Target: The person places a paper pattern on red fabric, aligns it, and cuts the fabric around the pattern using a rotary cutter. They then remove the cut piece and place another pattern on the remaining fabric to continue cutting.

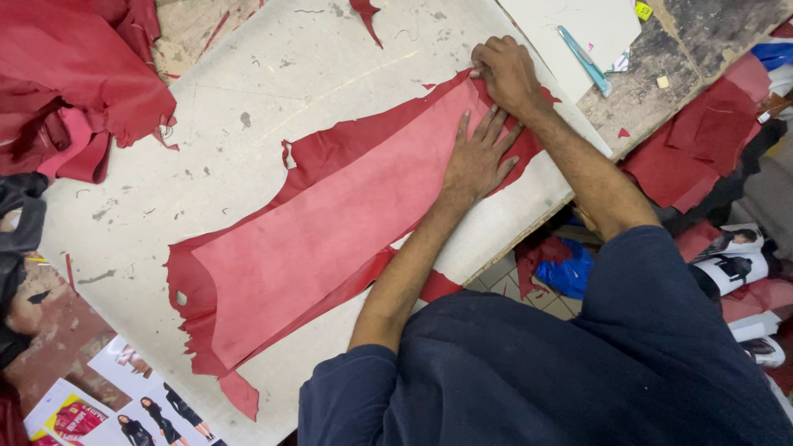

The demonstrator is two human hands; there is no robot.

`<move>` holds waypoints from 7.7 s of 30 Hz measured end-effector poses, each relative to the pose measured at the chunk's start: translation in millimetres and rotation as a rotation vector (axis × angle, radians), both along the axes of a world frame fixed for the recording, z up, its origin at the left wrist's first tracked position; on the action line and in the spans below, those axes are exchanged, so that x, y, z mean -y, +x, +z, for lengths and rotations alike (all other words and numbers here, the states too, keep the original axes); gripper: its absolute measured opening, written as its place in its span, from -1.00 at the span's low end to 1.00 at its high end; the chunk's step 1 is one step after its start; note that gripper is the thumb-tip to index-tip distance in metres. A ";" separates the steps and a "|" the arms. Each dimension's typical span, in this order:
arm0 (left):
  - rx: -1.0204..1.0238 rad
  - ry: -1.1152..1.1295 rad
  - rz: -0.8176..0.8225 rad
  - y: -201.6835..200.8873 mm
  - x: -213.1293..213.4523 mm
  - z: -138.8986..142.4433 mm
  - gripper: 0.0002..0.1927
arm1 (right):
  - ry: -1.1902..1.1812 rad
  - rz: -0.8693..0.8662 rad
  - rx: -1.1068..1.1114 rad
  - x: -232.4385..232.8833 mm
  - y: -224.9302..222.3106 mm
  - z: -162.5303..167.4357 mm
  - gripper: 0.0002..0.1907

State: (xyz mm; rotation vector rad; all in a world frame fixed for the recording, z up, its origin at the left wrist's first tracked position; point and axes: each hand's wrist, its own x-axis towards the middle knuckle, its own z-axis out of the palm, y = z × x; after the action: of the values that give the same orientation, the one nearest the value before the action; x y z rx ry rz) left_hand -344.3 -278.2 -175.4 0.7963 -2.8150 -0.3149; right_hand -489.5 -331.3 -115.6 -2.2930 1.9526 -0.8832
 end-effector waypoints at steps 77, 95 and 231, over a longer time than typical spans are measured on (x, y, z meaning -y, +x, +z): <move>0.204 -0.472 1.464 542.7 -163.2 -8.8 -0.74 | 0.495 -0.358 -0.066 -109.2 131.3 -53.3 -0.08; -0.096 0.041 1.169 353.2 -74.4 16.9 0.10 | 0.442 -0.313 -0.065 -113.8 137.1 -56.8 -0.08; 0.223 0.230 0.631 -75.9 4.4 46.5 0.25 | 0.063 0.014 -0.538 -41.7 -51.1 -5.9 -0.85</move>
State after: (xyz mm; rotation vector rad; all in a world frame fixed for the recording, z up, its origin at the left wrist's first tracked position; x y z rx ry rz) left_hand -420.1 -282.6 -129.0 1.7991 -2.5536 -0.4644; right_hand -540.6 -289.5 -121.5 -2.7041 2.0855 -0.1996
